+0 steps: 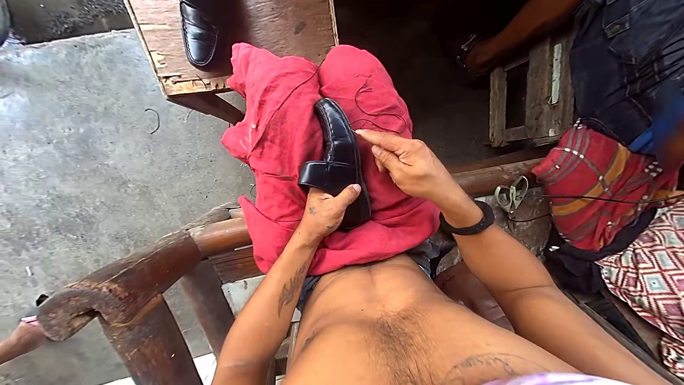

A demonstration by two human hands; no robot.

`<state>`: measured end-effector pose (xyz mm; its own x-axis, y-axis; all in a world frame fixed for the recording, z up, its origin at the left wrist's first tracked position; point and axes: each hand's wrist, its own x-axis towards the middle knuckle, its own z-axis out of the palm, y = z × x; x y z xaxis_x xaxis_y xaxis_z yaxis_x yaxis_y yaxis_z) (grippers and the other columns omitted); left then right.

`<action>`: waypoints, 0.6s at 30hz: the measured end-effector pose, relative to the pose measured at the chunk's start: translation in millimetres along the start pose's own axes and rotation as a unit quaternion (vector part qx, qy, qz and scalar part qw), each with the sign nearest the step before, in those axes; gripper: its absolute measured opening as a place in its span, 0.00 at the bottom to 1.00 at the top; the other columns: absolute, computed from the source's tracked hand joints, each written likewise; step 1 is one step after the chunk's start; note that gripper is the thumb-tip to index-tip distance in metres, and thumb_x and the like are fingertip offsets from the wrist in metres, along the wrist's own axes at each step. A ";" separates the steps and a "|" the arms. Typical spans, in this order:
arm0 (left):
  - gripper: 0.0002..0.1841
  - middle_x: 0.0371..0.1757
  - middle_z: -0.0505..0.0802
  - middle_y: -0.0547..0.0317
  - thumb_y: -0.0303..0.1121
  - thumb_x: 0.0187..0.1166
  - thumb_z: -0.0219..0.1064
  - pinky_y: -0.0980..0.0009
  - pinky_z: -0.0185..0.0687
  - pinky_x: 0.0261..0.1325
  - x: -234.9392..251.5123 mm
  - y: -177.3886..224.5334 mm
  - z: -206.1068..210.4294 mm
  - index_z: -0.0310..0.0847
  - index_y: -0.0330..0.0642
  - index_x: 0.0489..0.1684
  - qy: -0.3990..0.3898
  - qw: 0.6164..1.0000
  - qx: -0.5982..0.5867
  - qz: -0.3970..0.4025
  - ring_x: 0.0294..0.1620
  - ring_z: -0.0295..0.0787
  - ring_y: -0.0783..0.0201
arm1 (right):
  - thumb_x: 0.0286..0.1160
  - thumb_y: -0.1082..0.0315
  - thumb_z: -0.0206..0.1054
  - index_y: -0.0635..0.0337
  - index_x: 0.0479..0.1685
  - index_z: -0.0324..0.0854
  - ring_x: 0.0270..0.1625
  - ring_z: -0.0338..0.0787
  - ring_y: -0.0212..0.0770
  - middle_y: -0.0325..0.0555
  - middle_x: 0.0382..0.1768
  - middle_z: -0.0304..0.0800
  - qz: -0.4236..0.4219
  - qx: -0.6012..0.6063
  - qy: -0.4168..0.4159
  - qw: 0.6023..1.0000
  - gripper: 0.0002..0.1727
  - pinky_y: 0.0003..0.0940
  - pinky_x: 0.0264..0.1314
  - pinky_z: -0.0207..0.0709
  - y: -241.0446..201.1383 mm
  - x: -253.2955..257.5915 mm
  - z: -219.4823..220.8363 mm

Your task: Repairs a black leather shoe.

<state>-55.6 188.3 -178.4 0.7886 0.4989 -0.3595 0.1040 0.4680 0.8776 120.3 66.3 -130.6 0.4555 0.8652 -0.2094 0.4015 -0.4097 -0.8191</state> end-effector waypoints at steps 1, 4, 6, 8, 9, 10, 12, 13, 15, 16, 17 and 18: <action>0.23 0.51 0.96 0.62 0.20 0.73 0.73 0.66 0.93 0.58 0.8 0.3 0.2 0.76 0.43 0.67 0.002 1.000 0.001 0.000 0.51 0.95 0.67 | 0.94 0.64 0.52 0.44 0.80 0.79 0.22 0.78 0.36 0.39 0.24 0.82 -0.001 -0.003 -0.006 1.000 0.22 0.37 0.25 0.77 -0.9 1.4 -1.4; 0.22 0.50 0.96 0.62 0.19 0.73 0.73 0.66 0.93 0.57 0.9 0.9 0.3 0.77 0.43 0.66 0.004 1.000 -0.002 -0.002 0.50 0.95 0.67 | 0.94 0.63 0.51 0.43 0.81 0.79 0.17 0.74 0.35 0.38 0.20 0.79 0.018 -0.003 -0.019 1.000 0.22 0.35 0.19 0.72 -0.8 -2.3 -3.8; 0.22 0.50 0.96 0.61 0.19 0.73 0.74 0.65 0.93 0.57 0.8 0.8 -0.2 0.78 0.42 0.66 0.007 1.000 -0.004 -0.005 0.50 0.95 0.67 | 0.94 0.62 0.52 0.45 0.79 0.80 0.13 0.70 0.34 0.37 0.16 0.75 0.040 0.001 -0.027 0.999 0.21 0.31 0.12 0.68 -0.2 -10.2 -5.8; 0.23 0.50 0.96 0.61 0.19 0.73 0.73 0.65 0.93 0.57 0.8 0.1 -1.0 0.77 0.43 0.66 0.004 1.000 -0.009 -0.006 0.50 0.95 0.66 | 0.94 0.62 0.52 0.45 0.80 0.79 0.13 0.71 0.34 0.37 0.16 0.76 0.045 -0.004 -0.035 0.998 0.21 0.32 0.13 0.69 -1.1 -11.7 -7.4; 0.23 0.50 0.96 0.61 0.20 0.73 0.74 0.65 0.93 0.57 0.8 0.0 -1.0 0.77 0.43 0.66 0.004 1.000 -0.010 -0.008 0.50 0.95 0.66 | 0.94 0.62 0.52 0.44 0.80 0.79 0.13 0.71 0.34 0.37 0.15 0.75 0.042 -0.011 -0.038 0.998 0.21 0.32 0.13 0.69 -1.7 -10.7 -8.2; 0.22 0.50 0.96 0.61 0.20 0.73 0.73 0.65 0.93 0.57 1.0 0.1 -1.0 0.77 0.43 0.66 0.005 1.000 -0.011 -0.010 0.50 0.95 0.66 | 0.94 0.62 0.52 0.44 0.80 0.79 0.13 0.71 0.34 0.37 0.15 0.75 0.033 -0.021 -0.039 0.998 0.22 0.31 0.13 0.69 -2.0 -7.7 -9.3; 0.22 0.50 0.96 0.61 0.20 0.73 0.73 0.66 0.93 0.57 0.8 0.7 -0.9 0.78 0.43 0.66 0.008 1.000 -0.010 -0.013 0.50 0.95 0.67 | 0.94 0.61 0.51 0.41 0.82 0.78 0.19 0.76 0.35 0.37 0.20 0.79 0.004 -0.060 -0.059 0.996 0.22 0.35 0.22 0.74 -3.5 5.5 -13.7; 0.22 0.50 0.96 0.61 0.20 0.73 0.73 0.66 0.93 0.57 1.4 0.8 -0.8 0.77 0.43 0.66 0.009 1.000 -0.009 -0.013 0.50 0.95 0.67 | 0.95 0.61 0.50 0.39 0.83 0.77 0.24 0.79 0.35 0.38 0.23 0.82 -0.003 -0.093 -0.081 0.992 0.23 0.38 0.29 0.77 -6.8 15.9 -18.5; 0.22 0.50 0.96 0.62 0.21 0.74 0.74 0.66 0.93 0.57 1.8 0.4 -1.0 0.77 0.43 0.66 0.013 1.000 -0.004 -0.014 0.49 0.95 0.68 | 0.95 0.60 0.46 0.35 0.85 0.74 0.36 0.86 0.40 0.41 0.35 0.90 0.004 -0.171 -0.148 0.974 0.25 0.45 0.44 0.79 -20.7 38.2 -31.4; 0.23 0.50 0.96 0.62 0.21 0.74 0.74 0.66 0.93 0.56 1.7 -0.3 -1.2 0.77 0.42 0.67 0.013 1.000 -0.002 -0.012 0.49 0.95 0.68 | 0.95 0.61 0.45 0.34 0.85 0.74 0.44 0.90 0.44 0.44 0.44 0.94 0.004 -0.208 -0.181 0.961 0.25 0.51 0.51 0.81 -29.7 46.1 -38.5; 0.23 0.50 0.96 0.62 0.21 0.74 0.74 0.66 0.93 0.56 1.9 -1.1 -1.5 0.76 0.42 0.67 0.012 1.000 0.004 -0.006 0.49 0.95 0.68 | 0.94 0.61 0.45 0.33 0.85 0.74 0.54 0.92 0.48 0.46 0.52 0.96 0.008 -0.239 -0.213 0.947 0.26 0.56 0.58 0.80 -38.9 54.0 -45.4; 0.23 0.49 0.96 0.61 0.22 0.73 0.74 0.66 0.94 0.55 1.8 -2.1 -1.8 0.76 0.42 0.67 0.013 1.000 0.014 -0.001 0.48 0.95 0.68 | 0.93 0.62 0.45 0.33 0.85 0.74 0.58 0.92 0.51 0.47 0.56 0.95 0.011 -0.264 -0.242 0.934 0.26 0.59 0.60 0.79 -46.7 61.8 -51.2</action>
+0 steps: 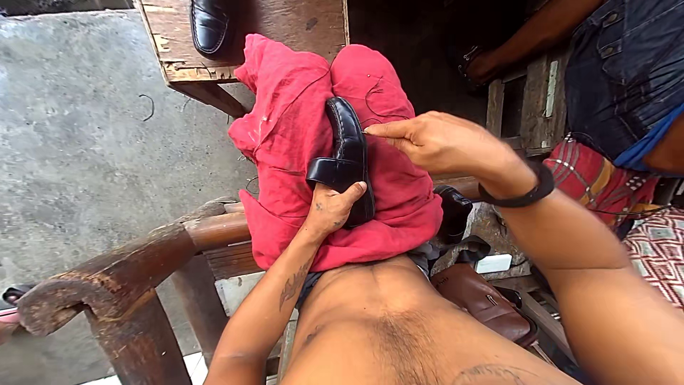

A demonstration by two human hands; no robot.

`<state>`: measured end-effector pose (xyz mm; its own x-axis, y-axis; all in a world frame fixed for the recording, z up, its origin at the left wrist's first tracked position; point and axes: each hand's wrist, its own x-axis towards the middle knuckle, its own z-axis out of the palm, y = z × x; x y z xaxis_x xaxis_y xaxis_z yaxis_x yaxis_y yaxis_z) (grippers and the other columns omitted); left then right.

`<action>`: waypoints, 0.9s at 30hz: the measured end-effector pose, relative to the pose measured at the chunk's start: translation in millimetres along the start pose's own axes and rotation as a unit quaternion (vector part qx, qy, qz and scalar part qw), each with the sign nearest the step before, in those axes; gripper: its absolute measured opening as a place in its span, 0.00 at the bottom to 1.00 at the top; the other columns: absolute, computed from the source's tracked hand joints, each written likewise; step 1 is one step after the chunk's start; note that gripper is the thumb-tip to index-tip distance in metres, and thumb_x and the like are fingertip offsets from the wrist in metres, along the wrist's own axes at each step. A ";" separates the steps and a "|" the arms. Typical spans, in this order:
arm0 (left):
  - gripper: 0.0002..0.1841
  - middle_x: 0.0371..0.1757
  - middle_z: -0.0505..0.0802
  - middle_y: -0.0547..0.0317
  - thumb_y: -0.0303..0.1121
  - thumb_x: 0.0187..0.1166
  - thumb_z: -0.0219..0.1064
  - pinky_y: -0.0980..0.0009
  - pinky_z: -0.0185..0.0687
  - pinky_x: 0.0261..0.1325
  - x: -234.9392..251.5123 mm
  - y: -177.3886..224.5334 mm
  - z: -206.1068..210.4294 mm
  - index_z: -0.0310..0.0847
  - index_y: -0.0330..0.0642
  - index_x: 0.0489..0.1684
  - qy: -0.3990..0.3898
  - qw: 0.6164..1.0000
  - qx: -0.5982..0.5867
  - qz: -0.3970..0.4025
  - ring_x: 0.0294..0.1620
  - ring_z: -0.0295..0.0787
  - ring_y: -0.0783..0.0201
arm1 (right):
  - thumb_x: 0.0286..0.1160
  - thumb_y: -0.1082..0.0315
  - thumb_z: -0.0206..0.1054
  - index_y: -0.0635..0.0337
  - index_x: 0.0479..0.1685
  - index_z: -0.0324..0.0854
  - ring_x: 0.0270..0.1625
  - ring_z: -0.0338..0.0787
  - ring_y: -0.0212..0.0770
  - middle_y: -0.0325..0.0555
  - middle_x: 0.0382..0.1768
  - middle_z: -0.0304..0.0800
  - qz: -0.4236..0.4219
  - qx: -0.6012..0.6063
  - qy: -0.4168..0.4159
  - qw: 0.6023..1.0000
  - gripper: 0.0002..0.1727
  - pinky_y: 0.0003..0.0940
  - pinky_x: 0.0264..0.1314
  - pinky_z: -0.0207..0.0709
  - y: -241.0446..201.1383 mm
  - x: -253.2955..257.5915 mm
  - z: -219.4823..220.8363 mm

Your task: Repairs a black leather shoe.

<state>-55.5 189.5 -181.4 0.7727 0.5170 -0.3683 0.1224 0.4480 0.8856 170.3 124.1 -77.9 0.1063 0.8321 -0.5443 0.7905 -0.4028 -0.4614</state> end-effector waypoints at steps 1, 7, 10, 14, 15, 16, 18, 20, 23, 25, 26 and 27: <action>0.22 0.49 0.96 0.61 0.22 0.74 0.74 0.66 0.94 0.55 0.1 -0.5 -0.2 0.76 0.42 0.67 -0.001 1.000 0.009 0.006 0.48 0.95 0.68 | 0.93 0.62 0.46 0.33 0.83 0.77 0.58 0.91 0.52 0.47 0.55 0.95 -0.002 -0.023 -0.028 0.999 0.26 0.61 0.59 0.79 -2.7 4.3 -10.9; 0.21 0.50 0.95 0.61 0.25 0.77 0.72 0.67 0.93 0.55 -0.5 -1.4 -3.6 0.76 0.42 0.67 -0.021 0.999 0.042 0.019 0.48 0.95 0.69 | 0.93 0.64 0.52 0.43 0.68 0.88 0.33 0.84 0.37 0.40 0.37 0.91 -0.022 -0.064 -0.145 0.987 0.19 0.42 0.35 0.76 -15.1 39.7 -47.7; 0.19 0.49 0.95 0.61 0.25 0.78 0.71 0.68 0.93 0.54 -2.5 -2.2 -6.1 0.76 0.42 0.67 -0.025 0.998 0.059 0.024 0.47 0.95 0.70 | 0.93 0.65 0.53 0.45 0.63 0.90 0.24 0.77 0.36 0.40 0.30 0.87 -0.024 -0.087 -0.179 0.980 0.18 0.38 0.28 0.71 -22.9 52.8 -50.4; 0.16 0.46 0.95 0.60 0.26 0.79 0.70 0.69 0.93 0.50 -3.9 -2.5 -9.4 0.79 0.42 0.64 -0.043 0.995 0.085 0.023 0.44 0.94 0.70 | 0.92 0.61 0.54 0.53 0.37 0.86 0.18 0.74 0.39 0.41 0.19 0.76 -0.015 -0.110 -0.178 0.978 0.17 0.41 0.22 0.67 -27.8 67.5 -33.7; 0.15 0.45 0.95 0.59 0.27 0.80 0.70 0.68 0.93 0.49 -2.4 -1.6 -8.7 0.79 0.41 0.63 -0.042 0.995 0.089 0.024 0.43 0.95 0.70 | 0.92 0.60 0.53 0.54 0.32 0.82 0.19 0.75 0.41 0.42 0.19 0.76 -0.010 -0.121 -0.179 0.976 0.18 0.43 0.23 0.69 -29.7 71.0 -31.3; 0.15 0.45 0.95 0.60 0.28 0.80 0.69 0.69 0.93 0.50 -1.6 0.0 -8.6 0.79 0.41 0.63 -0.045 0.994 0.098 0.023 0.43 0.94 0.70 | 0.92 0.59 0.53 0.54 0.30 0.81 0.18 0.75 0.40 0.41 0.18 0.76 -0.010 -0.117 -0.181 0.976 0.20 0.42 0.22 0.69 -29.1 73.9 -31.4; 0.12 0.42 0.96 0.60 0.32 0.81 0.71 0.68 0.93 0.47 -6.9 5.7 -7.3 0.83 0.41 0.58 -0.048 0.992 0.119 0.008 0.40 0.95 0.70 | 0.94 0.59 0.52 0.56 0.31 0.81 0.14 0.72 0.37 0.40 0.15 0.74 -0.014 -0.070 -0.186 0.980 0.20 0.37 0.17 0.65 -23.6 70.1 -29.4; 0.13 0.44 0.96 0.61 0.38 0.83 0.71 0.67 0.93 0.48 -19.4 19.3 -11.0 0.85 0.43 0.57 -0.064 0.989 0.132 -0.019 0.42 0.95 0.69 | 0.94 0.58 0.52 0.56 0.35 0.82 0.14 0.74 0.37 0.41 0.16 0.77 -0.017 -0.051 -0.185 0.981 0.19 0.37 0.18 0.69 -19.1 61.0 -29.9; 0.14 0.62 0.93 0.56 0.33 0.85 0.65 0.60 0.90 0.64 -66.8 31.4 -51.9 0.84 0.41 0.64 -0.062 0.996 0.071 0.010 0.59 0.92 0.61 | 0.94 0.55 0.51 0.50 0.40 0.83 0.29 0.85 0.42 0.40 0.25 0.84 -0.051 -0.110 -0.132 0.984 0.18 0.51 0.35 0.79 -2.1 44.9 -26.6; 0.07 0.60 0.95 0.57 0.34 0.86 0.64 0.58 0.89 0.67 -108.4 31.9 -100.5 0.85 0.44 0.49 0.050 0.989 0.133 0.048 0.62 0.93 0.59 | 0.93 0.52 0.49 0.46 0.42 0.83 0.40 0.89 0.47 0.41 0.32 0.87 -0.049 -0.122 -0.085 0.988 0.18 0.60 0.44 0.78 9.0 32.0 -18.8; 0.07 0.60 0.95 0.57 0.35 0.86 0.64 0.58 0.88 0.69 -128.2 31.2 -126.7 0.85 0.43 0.49 0.108 0.971 0.207 0.054 0.64 0.92 0.59 | 0.93 0.52 0.49 0.45 0.43 0.83 0.42 0.90 0.48 0.41 0.33 0.88 -0.046 -0.118 -0.065 0.990 0.18 0.62 0.45 0.78 12.5 26.7 -13.9; 0.08 0.62 0.94 0.58 0.35 0.87 0.63 0.58 0.86 0.71 -144.5 31.6 -149.1 0.84 0.42 0.50 0.162 0.936 0.311 0.040 0.66 0.91 0.61 | 0.94 0.51 0.48 0.45 0.44 0.83 0.43 0.91 0.49 0.42 0.34 0.89 -0.044 -0.112 -0.047 0.992 0.18 0.62 0.44 0.78 15.1 22.9 -9.5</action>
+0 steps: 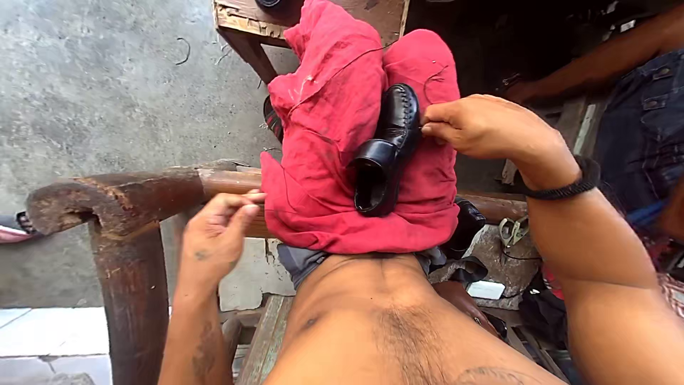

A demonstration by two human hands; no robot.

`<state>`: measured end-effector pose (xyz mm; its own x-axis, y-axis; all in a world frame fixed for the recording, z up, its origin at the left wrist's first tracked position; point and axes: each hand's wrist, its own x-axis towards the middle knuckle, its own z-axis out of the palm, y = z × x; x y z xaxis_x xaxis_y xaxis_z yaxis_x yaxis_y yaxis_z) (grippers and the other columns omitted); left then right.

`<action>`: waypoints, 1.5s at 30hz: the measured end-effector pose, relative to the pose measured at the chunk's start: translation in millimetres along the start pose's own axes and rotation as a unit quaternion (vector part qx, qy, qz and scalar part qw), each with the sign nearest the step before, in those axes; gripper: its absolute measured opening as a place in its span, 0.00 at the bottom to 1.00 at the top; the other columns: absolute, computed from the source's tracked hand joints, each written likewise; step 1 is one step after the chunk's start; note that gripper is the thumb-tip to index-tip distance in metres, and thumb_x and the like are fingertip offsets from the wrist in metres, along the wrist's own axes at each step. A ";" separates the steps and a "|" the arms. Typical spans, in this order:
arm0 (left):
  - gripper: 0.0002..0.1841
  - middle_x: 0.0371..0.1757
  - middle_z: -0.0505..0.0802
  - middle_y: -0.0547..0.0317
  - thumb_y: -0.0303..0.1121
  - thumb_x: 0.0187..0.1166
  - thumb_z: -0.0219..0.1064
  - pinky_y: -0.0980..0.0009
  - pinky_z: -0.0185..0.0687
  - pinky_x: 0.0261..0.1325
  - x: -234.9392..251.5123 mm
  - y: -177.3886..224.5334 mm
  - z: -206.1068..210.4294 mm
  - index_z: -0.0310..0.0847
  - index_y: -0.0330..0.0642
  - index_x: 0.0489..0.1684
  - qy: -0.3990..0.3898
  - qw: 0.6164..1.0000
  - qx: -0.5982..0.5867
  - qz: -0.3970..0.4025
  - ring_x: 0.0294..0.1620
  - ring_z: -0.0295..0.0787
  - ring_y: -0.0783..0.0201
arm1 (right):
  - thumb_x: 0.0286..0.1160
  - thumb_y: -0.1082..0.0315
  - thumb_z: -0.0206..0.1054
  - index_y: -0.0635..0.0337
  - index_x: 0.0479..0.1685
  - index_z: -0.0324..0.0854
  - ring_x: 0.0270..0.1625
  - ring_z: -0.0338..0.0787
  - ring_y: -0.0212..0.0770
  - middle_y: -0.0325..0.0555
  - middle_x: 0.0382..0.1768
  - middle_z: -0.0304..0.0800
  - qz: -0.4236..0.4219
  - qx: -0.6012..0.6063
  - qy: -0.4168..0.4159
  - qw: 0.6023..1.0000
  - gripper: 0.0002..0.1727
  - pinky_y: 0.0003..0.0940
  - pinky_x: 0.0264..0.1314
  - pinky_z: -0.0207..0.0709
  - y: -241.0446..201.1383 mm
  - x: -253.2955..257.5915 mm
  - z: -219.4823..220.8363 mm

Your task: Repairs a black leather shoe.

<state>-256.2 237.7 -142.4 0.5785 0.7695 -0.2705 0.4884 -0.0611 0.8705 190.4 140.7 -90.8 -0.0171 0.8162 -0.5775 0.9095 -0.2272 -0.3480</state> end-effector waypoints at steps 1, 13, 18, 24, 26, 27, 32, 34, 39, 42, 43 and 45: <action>0.10 0.66 0.92 0.56 0.36 0.88 0.62 0.56 0.83 0.74 -6.8 -8.2 -16.4 0.84 0.39 0.51 0.029 0.990 0.138 -0.021 0.70 0.88 0.60 | 0.94 0.51 0.48 0.44 0.45 0.84 0.44 0.91 0.49 0.42 0.34 0.89 0.005 0.006 0.014 1.000 0.18 0.63 0.44 0.78 0.8 -1.5 2.8; 0.12 0.34 0.90 0.54 0.39 0.84 0.65 0.55 0.77 0.44 61.4 55.8 125.3 0.93 0.48 0.55 0.124 0.903 0.315 0.263 0.40 0.87 0.51 | 0.94 0.51 0.51 0.44 0.44 0.86 0.43 0.90 0.51 0.43 0.34 0.90 0.044 -0.008 0.036 0.998 0.18 0.63 0.43 0.76 -14.0 0.0 6.9; 0.10 0.45 0.88 0.51 0.39 0.81 0.67 0.51 0.76 0.51 55.9 54.6 95.0 0.91 0.45 0.36 0.025 0.895 0.308 0.323 0.50 0.83 0.47 | 0.93 0.49 0.51 0.43 0.48 0.87 0.46 0.92 0.53 0.44 0.36 0.92 0.085 -0.014 0.044 0.995 0.19 0.64 0.46 0.78 -18.1 -8.8 8.1; 0.10 0.68 0.89 0.59 0.34 0.77 0.73 0.73 0.87 0.62 40.9 57.3 82.8 0.85 0.40 0.27 -0.251 0.916 -0.219 0.225 0.63 0.87 0.72 | 0.87 0.57 0.63 0.52 0.46 0.83 0.38 0.89 0.57 0.51 0.37 0.87 0.031 -0.024 0.193 0.980 0.09 0.63 0.32 0.78 -28.3 -34.6 32.4; 0.07 0.38 0.90 0.65 0.33 0.83 0.66 0.76 0.81 0.31 45.1 56.9 99.8 0.84 0.43 0.34 -0.256 0.929 -0.242 0.109 0.30 0.83 0.74 | 0.87 0.62 0.62 0.52 0.46 0.84 0.39 0.90 0.55 0.50 0.40 0.87 -0.007 -0.041 0.224 0.974 0.07 0.60 0.33 0.79 -28.7 -38.7 40.7; 0.09 0.31 0.87 0.65 0.36 0.88 0.62 0.72 0.78 0.30 50.7 61.5 108.6 0.83 0.44 0.38 -0.244 0.957 -0.134 0.086 0.27 0.80 0.71 | 0.87 0.64 0.61 0.52 0.49 0.85 0.42 0.91 0.55 0.50 0.42 0.88 -0.019 -0.047 0.232 0.971 0.07 0.60 0.38 0.81 -29.0 -37.3 42.2; 0.12 0.30 0.89 0.51 0.27 0.84 0.57 0.56 0.83 0.39 69.3 84.0 159.9 0.85 0.35 0.33 -0.199 0.980 -0.006 0.016 0.34 0.88 0.58 | 0.83 0.67 0.60 0.53 0.49 0.88 0.49 0.92 0.54 0.49 0.46 0.91 -0.058 -0.055 0.259 0.963 0.10 0.59 0.44 0.82 -18.5 -24.3 42.9; 0.08 0.34 0.89 0.59 0.23 0.82 0.57 0.69 0.82 0.35 74.5 87.8 175.5 0.83 0.38 0.43 -0.146 0.956 -0.215 -0.132 0.32 0.85 0.68 | 0.82 0.63 0.59 0.53 0.47 0.89 0.51 0.93 0.53 0.49 0.46 0.93 -0.057 -0.056 0.246 0.966 0.12 0.59 0.45 0.82 -13.1 -13.1 33.0; 0.09 0.27 0.84 0.69 0.24 0.85 0.58 0.78 0.74 0.26 80.7 94.5 199.4 0.78 0.50 0.37 -0.073 0.841 -0.486 -0.226 0.23 0.76 0.76 | 0.74 0.62 0.59 0.56 0.37 0.88 0.45 0.93 0.55 0.50 0.38 0.92 -0.098 -0.074 0.204 0.971 0.12 0.62 0.40 0.79 -4.8 -0.4 11.6; 0.10 0.27 0.86 0.69 0.26 0.87 0.56 0.78 0.79 0.29 80.2 91.6 200.3 0.78 0.52 0.37 -0.098 0.823 -0.511 -0.228 0.24 0.80 0.76 | 0.71 0.59 0.59 0.52 0.31 0.86 0.39 0.92 0.52 0.46 0.31 0.90 -0.105 -0.083 0.171 0.976 0.12 0.60 0.35 0.75 -2.4 5.0 2.4; 0.10 0.30 0.88 0.68 0.25 0.87 0.56 0.76 0.82 0.33 80.1 90.3 199.5 0.79 0.51 0.39 -0.108 0.818 -0.518 -0.227 0.28 0.84 0.75 | 0.71 0.58 0.59 0.51 0.30 0.86 0.38 0.91 0.51 0.45 0.30 0.89 -0.110 -0.083 0.163 0.977 0.12 0.60 0.33 0.75 -1.7 7.1 0.1; 0.10 0.33 0.90 0.66 0.24 0.88 0.55 0.73 0.86 0.38 80.9 89.3 198.0 0.80 0.49 0.41 -0.119 0.806 -0.534 -0.227 0.33 0.88 0.72 | 0.71 0.58 0.59 0.50 0.29 0.85 0.37 0.91 0.51 0.44 0.29 0.89 -0.124 -0.079 0.152 0.977 0.12 0.60 0.33 0.75 -0.5 10.1 -2.8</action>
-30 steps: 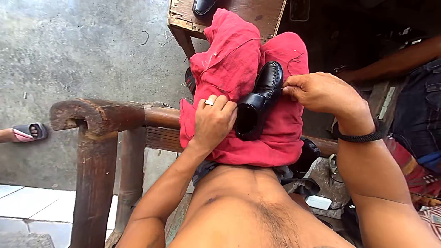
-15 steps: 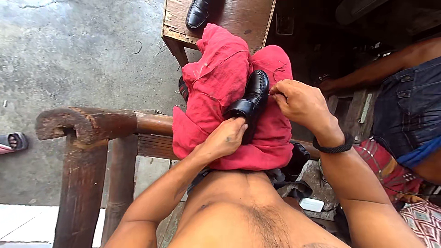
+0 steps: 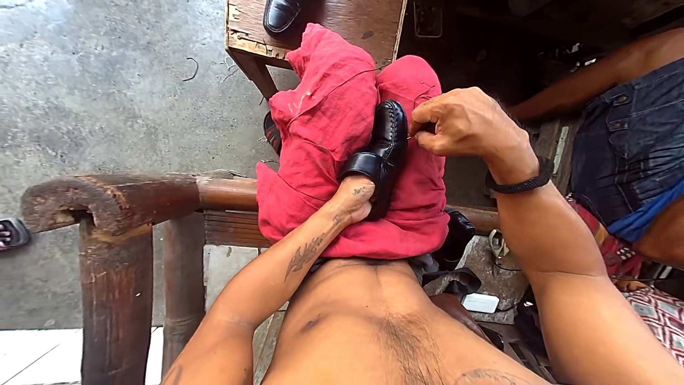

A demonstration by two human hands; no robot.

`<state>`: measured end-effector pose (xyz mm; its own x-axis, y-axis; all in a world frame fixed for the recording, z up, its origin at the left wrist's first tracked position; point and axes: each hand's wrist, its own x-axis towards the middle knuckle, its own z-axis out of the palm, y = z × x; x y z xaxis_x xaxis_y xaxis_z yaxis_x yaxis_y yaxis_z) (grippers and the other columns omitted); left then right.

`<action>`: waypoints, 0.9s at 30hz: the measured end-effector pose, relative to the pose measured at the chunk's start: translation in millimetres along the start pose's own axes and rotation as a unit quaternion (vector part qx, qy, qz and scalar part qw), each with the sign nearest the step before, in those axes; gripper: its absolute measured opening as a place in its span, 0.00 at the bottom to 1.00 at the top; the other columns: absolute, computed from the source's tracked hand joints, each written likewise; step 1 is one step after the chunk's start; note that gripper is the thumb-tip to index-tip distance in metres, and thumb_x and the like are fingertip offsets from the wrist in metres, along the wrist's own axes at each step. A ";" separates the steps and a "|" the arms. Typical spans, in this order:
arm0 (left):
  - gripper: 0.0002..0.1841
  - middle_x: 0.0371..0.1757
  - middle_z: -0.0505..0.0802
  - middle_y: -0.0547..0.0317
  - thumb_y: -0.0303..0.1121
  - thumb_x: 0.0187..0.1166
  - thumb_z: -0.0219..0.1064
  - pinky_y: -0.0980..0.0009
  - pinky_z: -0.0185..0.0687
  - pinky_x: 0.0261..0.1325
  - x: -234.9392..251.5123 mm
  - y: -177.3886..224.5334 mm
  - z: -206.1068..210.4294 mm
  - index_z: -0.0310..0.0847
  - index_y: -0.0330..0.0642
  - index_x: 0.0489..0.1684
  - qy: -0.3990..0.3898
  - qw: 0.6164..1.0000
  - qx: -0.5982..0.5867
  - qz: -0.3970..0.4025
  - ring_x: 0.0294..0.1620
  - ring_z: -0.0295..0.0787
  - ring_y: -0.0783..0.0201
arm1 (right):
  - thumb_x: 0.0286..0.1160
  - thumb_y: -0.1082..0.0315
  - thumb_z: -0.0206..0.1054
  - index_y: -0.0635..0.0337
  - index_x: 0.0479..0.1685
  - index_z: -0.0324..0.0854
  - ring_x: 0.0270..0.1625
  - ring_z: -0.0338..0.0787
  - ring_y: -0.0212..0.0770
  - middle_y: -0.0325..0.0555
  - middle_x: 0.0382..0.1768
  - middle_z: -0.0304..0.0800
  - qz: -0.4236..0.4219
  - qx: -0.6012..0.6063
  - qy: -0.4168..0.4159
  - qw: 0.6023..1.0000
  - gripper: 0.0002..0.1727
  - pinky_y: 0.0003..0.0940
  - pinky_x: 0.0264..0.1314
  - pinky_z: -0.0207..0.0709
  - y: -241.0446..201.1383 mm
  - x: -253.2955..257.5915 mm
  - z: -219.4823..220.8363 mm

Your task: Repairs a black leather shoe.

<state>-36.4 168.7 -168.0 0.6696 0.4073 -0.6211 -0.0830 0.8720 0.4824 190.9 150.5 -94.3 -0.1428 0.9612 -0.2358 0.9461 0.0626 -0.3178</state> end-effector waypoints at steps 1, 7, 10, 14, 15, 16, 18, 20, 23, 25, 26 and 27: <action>0.10 0.33 0.91 0.65 0.24 0.88 0.55 0.72 0.86 0.39 0.0 0.9 -0.4 0.81 0.49 0.41 -0.004 1.000 -0.003 -0.002 0.34 0.89 0.72 | 0.71 0.58 0.59 0.50 0.29 0.86 0.37 0.91 0.50 0.44 0.29 0.89 -0.005 0.003 -0.001 1.000 0.12 0.59 0.33 0.75 1.1 1.0 -0.1; 0.09 0.34 0.89 0.69 0.31 0.90 0.54 0.75 0.85 0.39 -8.5 0.1 -8.7 0.81 0.52 0.43 -0.017 0.999 0.033 0.016 0.34 0.87 0.75 | 0.76 0.64 0.60 0.56 0.35 0.84 0.41 0.91 0.51 0.47 0.35 0.88 -0.019 0.032 0.013 0.999 0.09 0.57 0.38 0.78 -3.8 -4.9 11.1; 0.11 0.35 0.89 0.68 0.33 0.92 0.51 0.73 0.85 0.41 -11.8 -3.9 -10.7 0.81 0.52 0.43 -0.008 1.000 0.006 0.016 0.35 0.86 0.74 | 0.78 0.65 0.58 0.56 0.35 0.84 0.43 0.91 0.51 0.47 0.36 0.89 -0.012 0.033 0.009 0.999 0.10 0.57 0.40 0.79 -8.5 -8.8 10.4; 0.14 0.28 0.88 0.69 0.31 0.91 0.50 0.77 0.82 0.32 -6.9 -4.7 -9.3 0.80 0.53 0.36 -0.005 1.000 -0.017 0.000 0.27 0.84 0.76 | 0.73 0.62 0.59 0.54 0.31 0.84 0.40 0.92 0.52 0.47 0.32 0.89 -0.016 0.016 0.004 1.000 0.10 0.58 0.36 0.77 -3.8 -4.4 9.2; 0.14 0.28 0.88 0.70 0.30 0.91 0.50 0.77 0.83 0.33 -6.0 -5.0 -8.9 0.80 0.53 0.35 -0.005 1.000 -0.023 0.000 0.27 0.85 0.76 | 0.73 0.61 0.59 0.54 0.31 0.84 0.40 0.91 0.51 0.46 0.32 0.89 -0.015 0.018 0.000 1.000 0.10 0.58 0.36 0.76 -2.5 -2.9 8.4; 0.14 0.29 0.89 0.70 0.30 0.91 0.49 0.77 0.83 0.34 -6.3 -5.1 -8.3 0.80 0.53 0.36 -0.005 1.000 -0.025 0.002 0.29 0.86 0.76 | 0.73 0.60 0.59 0.53 0.30 0.84 0.39 0.91 0.50 0.45 0.31 0.89 -0.015 0.023 -0.003 1.000 0.11 0.58 0.35 0.76 -1.4 -1.9 7.6; 0.14 0.31 0.90 0.69 0.29 0.91 0.48 0.75 0.85 0.37 -8.6 -3.5 -6.9 0.80 0.53 0.38 -0.008 1.000 -0.026 0.006 0.32 0.87 0.75 | 0.72 0.59 0.60 0.51 0.28 0.84 0.37 0.90 0.48 0.43 0.29 0.87 -0.013 0.038 -0.011 0.999 0.11 0.57 0.34 0.74 0.9 -0.5 5.5; 0.14 0.31 0.89 0.69 0.30 0.91 0.49 0.75 0.84 0.37 -9.0 -2.8 -9.2 0.80 0.53 0.38 -0.019 1.000 -0.018 0.007 0.32 0.86 0.75 | 0.71 0.59 0.60 0.50 0.27 0.84 0.36 0.89 0.46 0.42 0.28 0.87 -0.014 0.045 -0.016 0.999 0.11 0.56 0.33 0.74 2.3 0.6 3.4; 0.13 0.26 0.86 0.71 0.32 0.89 0.52 0.79 0.78 0.28 -5.9 -6.7 -18.2 0.80 0.55 0.34 -0.043 0.999 0.006 0.004 0.24 0.81 0.78 | 0.71 0.59 0.60 0.50 0.27 0.84 0.35 0.90 0.47 0.42 0.27 0.87 -0.020 0.036 -0.014 0.999 0.10 0.56 0.33 0.74 1.0 1.2 4.8; 0.13 0.25 0.86 0.71 0.31 0.89 0.52 0.80 0.77 0.26 -3.7 -6.6 -20.5 0.80 0.55 0.33 -0.056 0.998 -0.004 0.007 0.22 0.80 0.78 | 0.71 0.60 0.60 0.51 0.28 0.83 0.36 0.90 0.48 0.43 0.28 0.87 -0.027 0.034 0.006 0.999 0.10 0.56 0.33 0.74 -1.0 -0.1 8.8; 0.13 0.25 0.86 0.71 0.31 0.88 0.52 0.80 0.77 0.27 -3.1 -6.0 -20.3 0.80 0.55 0.33 -0.057 0.998 -0.006 0.006 0.22 0.80 0.78 | 0.73 0.61 0.60 0.53 0.29 0.83 0.37 0.90 0.49 0.44 0.30 0.87 -0.028 0.034 0.021 0.999 0.10 0.56 0.34 0.75 -2.1 -1.6 12.1; 0.13 0.25 0.86 0.71 0.30 0.88 0.53 0.80 0.78 0.27 -4.0 -5.2 -19.1 0.80 0.55 0.33 -0.051 0.999 -0.006 0.005 0.22 0.80 0.78 | 0.75 0.62 0.60 0.54 0.30 0.83 0.38 0.91 0.49 0.45 0.31 0.88 -0.028 0.034 0.039 0.998 0.10 0.56 0.35 0.77 -4.0 -4.4 16.4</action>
<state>-52.8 167.7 -179.8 0.7406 0.3869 -0.5494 -0.0981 0.8711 0.4813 183.0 141.5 -107.1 -0.1687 0.9751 -0.1440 0.9152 0.1006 -0.3903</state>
